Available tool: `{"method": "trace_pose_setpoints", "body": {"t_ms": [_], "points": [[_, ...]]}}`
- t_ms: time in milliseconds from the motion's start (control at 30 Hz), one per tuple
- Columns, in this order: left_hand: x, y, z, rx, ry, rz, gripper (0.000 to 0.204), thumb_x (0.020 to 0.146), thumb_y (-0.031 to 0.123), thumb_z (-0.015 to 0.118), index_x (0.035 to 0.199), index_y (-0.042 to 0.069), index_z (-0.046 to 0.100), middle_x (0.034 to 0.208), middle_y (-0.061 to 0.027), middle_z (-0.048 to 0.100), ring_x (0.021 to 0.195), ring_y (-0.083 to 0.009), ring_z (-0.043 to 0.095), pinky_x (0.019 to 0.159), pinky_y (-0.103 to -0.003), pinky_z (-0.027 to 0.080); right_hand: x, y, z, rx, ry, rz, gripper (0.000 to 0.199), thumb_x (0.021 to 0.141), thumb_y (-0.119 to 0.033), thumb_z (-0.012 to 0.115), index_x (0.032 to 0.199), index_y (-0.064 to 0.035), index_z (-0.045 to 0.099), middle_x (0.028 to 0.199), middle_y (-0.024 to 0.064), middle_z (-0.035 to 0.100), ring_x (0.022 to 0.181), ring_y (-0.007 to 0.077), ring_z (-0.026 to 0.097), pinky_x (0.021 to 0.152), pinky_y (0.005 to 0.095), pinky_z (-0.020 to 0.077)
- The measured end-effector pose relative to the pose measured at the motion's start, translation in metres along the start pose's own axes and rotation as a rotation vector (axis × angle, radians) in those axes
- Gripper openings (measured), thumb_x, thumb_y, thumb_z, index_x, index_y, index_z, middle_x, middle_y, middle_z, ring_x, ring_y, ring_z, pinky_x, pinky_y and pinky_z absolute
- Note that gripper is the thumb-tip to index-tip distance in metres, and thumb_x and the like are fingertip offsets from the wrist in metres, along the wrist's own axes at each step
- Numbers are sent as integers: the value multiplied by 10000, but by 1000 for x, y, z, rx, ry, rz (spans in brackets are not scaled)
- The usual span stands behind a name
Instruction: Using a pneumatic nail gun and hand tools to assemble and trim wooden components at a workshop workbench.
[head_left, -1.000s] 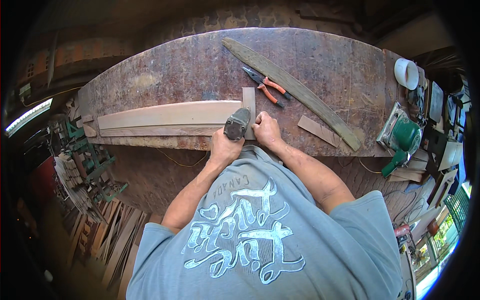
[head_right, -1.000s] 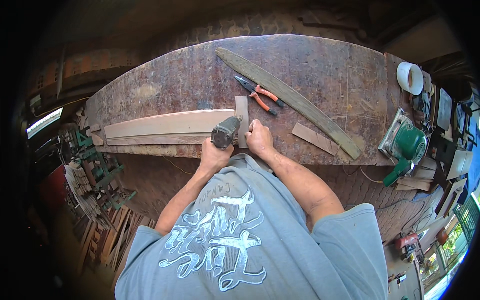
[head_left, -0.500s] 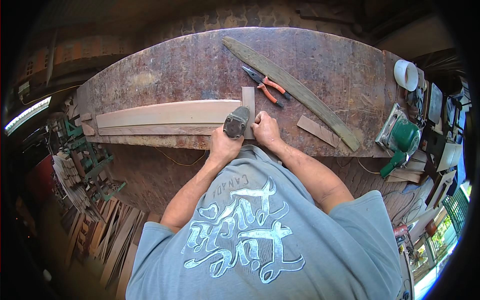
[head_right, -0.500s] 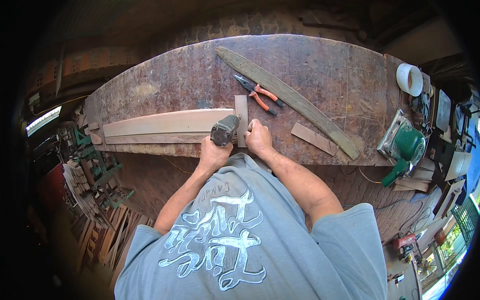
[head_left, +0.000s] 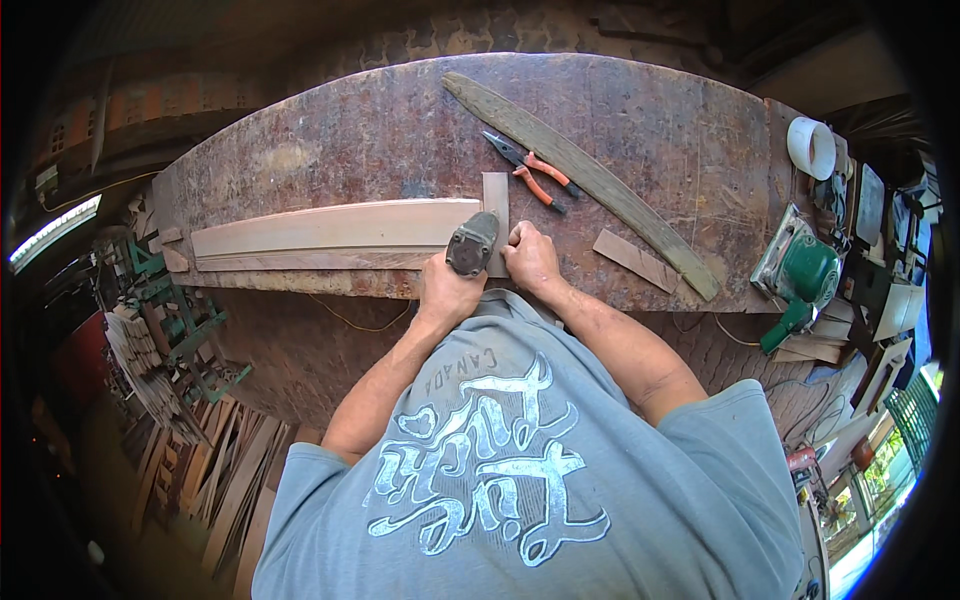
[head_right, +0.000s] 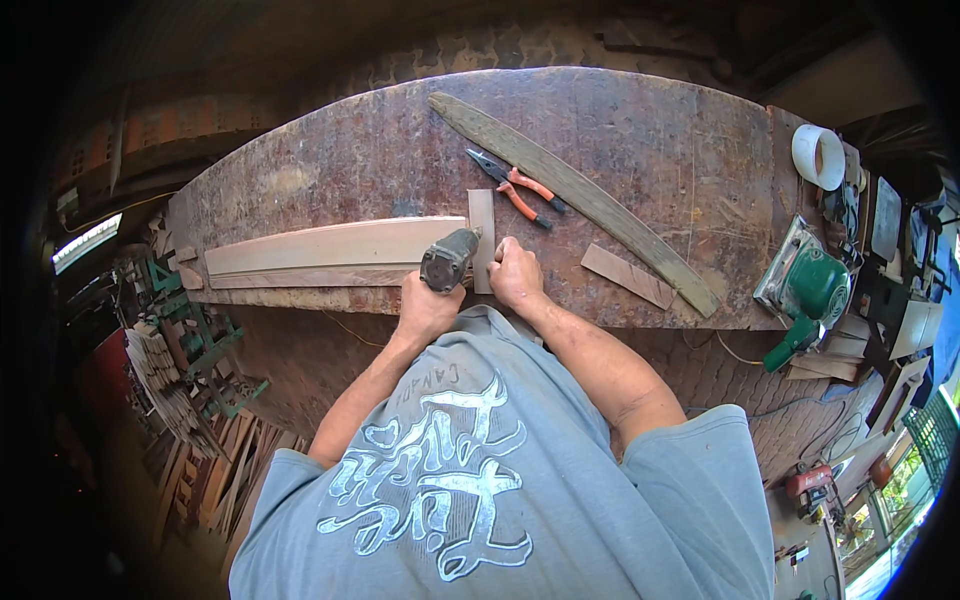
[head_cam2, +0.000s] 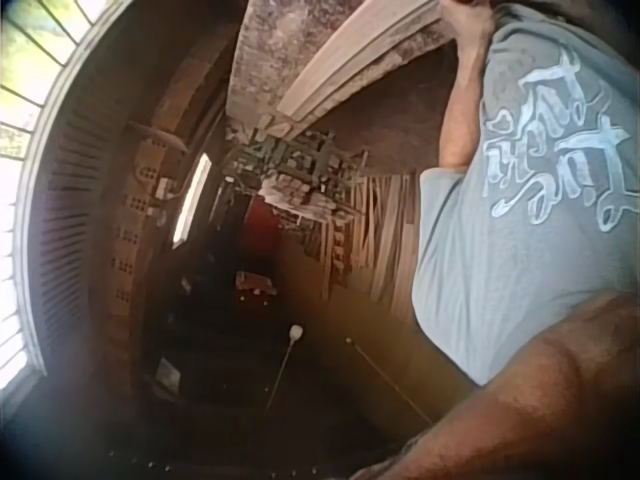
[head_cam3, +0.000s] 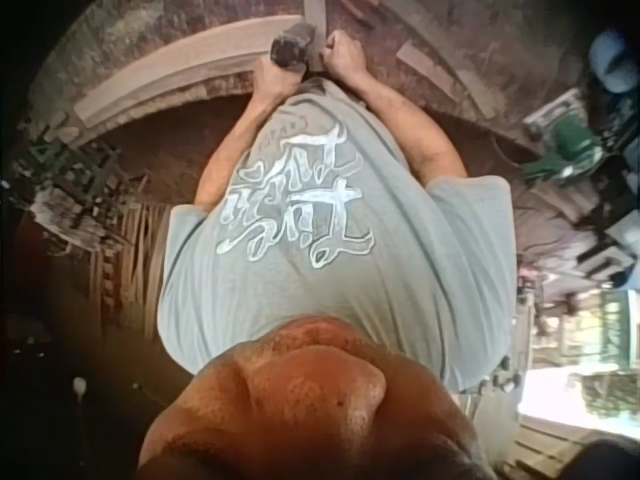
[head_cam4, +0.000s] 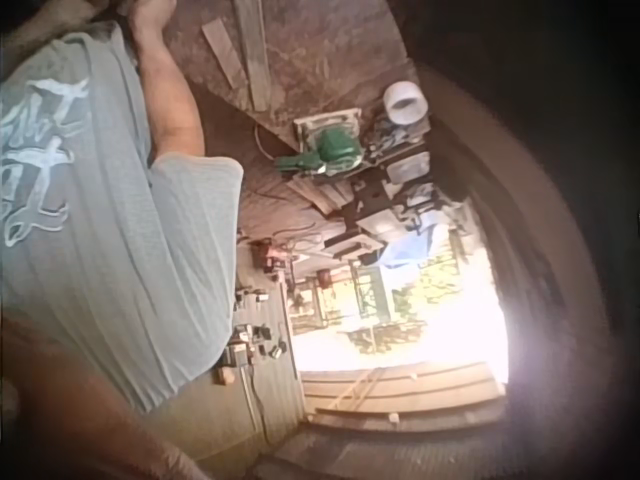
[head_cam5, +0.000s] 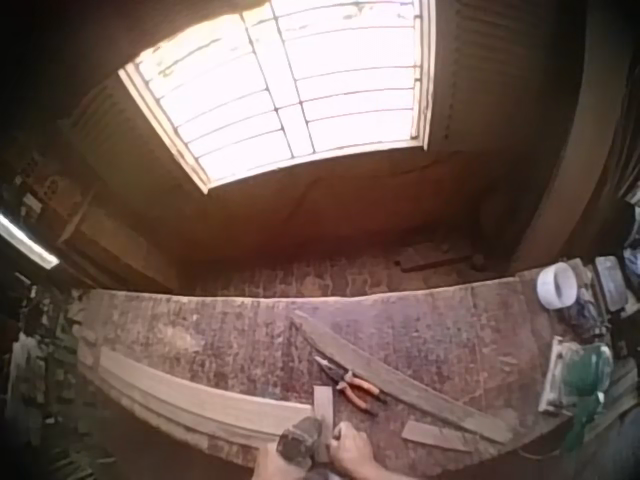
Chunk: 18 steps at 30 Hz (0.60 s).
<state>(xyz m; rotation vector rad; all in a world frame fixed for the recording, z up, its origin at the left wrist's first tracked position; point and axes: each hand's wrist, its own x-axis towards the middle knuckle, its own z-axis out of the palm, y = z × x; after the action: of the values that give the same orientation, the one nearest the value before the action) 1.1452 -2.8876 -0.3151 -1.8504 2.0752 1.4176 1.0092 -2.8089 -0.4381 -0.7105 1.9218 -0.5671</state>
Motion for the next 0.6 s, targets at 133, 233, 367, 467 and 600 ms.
{"method": "trace_pose_setpoints", "body": {"t_ms": [133, 233, 367, 467, 600], "points": [[-2, -4, -4, 13, 5, 11, 191, 800, 114, 729, 924, -32, 731, 829, -260, 733, 810, -419, 753, 734, -475, 575, -1, -1, -1, -9, -2, -7, 239, 850, -162, 813, 953, -20, 651, 890, 245, 741, 893, 439, 736, 806, 515, 571], [-9, -9, -14, -30, -35, -13, 186, 793, 106, 735, 914, -35, 729, 808, -246, 732, 779, -384, 755, 722, -459, 574, -1, -1, -2, 2, -21, 25, 234, 859, -164, 807, 954, -19, 650, 897, 244, 743, 897, 435, 738, 807, 513, 571], [-24, -27, -22, -106, -78, 79, 218, 785, 117, 773, 954, -17, 737, 853, -240, 744, 799, -393, 758, 726, -450, 579, 0, 4, -2, -2, -14, -33, 215, 868, -149, 797, 959, -15, 655, 900, 244, 746, 893, 426, 744, 806, 503, 574], [-37, -34, -27, 43, -180, 140, 285, 780, 153, 818, 1033, 42, 750, 936, -242, 751, 913, -466, 725, 769, -477, 579, 3, 7, -1, 5, -14, -61, 198, 873, -132, 788, 963, -13, 659, 899, 247, 747, 888, 415, 749, 801, 494, 577], [-40, -44, -24, 110, -220, 88, 300, 779, 159, 815, 1050, 51, 748, 941, -244, 749, 912, -461, 729, 775, -484, 574, 3, 11, 2, -2, -5, -98, 176, 885, -113, 767, 961, 0, 656, 844, 233, 746, 833, 390, 759, 774, 478, 583]]}}
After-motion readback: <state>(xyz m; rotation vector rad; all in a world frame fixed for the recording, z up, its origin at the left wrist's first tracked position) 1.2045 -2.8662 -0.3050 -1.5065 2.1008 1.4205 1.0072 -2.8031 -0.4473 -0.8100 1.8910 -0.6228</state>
